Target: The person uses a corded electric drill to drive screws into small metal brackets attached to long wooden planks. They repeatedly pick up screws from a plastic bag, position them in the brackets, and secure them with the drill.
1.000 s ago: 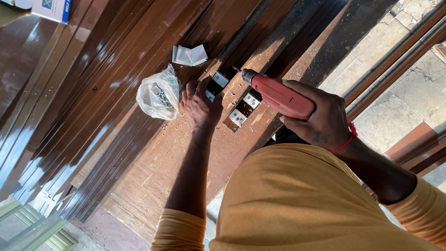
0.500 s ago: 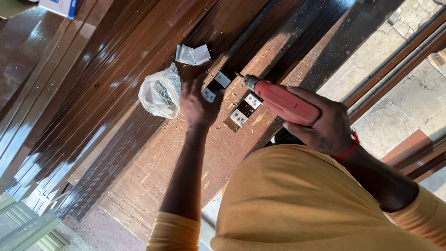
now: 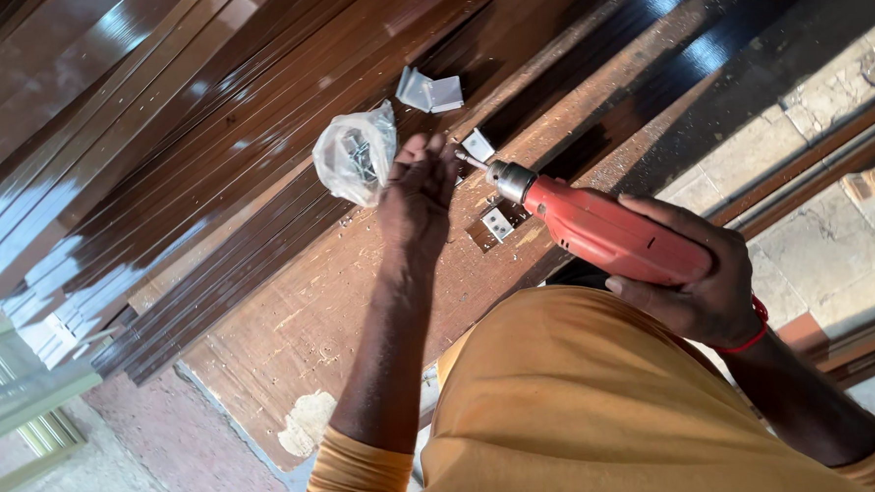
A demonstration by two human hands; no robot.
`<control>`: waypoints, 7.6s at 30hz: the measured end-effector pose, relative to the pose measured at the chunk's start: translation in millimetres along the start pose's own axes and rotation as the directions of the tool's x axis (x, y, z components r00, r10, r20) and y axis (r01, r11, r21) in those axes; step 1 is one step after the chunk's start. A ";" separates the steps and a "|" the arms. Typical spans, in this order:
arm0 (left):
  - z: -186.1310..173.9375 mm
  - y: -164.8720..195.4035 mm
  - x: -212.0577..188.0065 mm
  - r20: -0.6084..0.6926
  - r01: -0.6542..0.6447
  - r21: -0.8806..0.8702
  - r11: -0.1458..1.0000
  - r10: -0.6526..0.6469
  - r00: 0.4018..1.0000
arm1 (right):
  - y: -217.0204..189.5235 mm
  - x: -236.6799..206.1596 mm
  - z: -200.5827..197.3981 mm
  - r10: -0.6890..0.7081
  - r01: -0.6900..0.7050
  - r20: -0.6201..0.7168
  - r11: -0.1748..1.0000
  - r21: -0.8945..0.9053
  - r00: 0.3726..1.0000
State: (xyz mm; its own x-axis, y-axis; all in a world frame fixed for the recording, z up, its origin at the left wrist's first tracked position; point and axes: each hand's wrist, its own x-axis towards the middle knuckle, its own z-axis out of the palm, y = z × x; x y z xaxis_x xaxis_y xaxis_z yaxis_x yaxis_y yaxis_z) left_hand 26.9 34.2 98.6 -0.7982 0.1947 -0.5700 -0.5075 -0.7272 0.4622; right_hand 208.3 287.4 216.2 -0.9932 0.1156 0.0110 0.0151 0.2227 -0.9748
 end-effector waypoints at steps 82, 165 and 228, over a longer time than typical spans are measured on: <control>-121.4 -27.6 37.5 0.441 -0.411 0.897 -0.162 0.363 0.821 | -112.4 199.6 111.2 0.363 0.458 0.562 0.335 -0.823 0.743; -85.7 98.1 83.6 0.343 -0.091 0.850 -0.518 0.414 0.843 | -98.6 37.6 10.6 -0.014 0.105 0.136 0.717 -0.689 0.991; -128.0 -8.6 41.0 0.541 -0.542 0.829 -0.139 0.445 0.714 | -77.5 112.0 66.7 0.018 0.250 0.364 0.695 -0.674 0.931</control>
State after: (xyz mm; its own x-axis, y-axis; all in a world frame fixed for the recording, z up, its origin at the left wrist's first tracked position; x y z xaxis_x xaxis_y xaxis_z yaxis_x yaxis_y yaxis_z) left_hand 40.1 -35.8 -15.6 -0.9710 0.1717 0.1665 0.2342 0.5410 0.8077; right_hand 88.3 218.5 278.1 -0.9666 -0.2404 -0.0887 -0.1599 0.8363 -0.5244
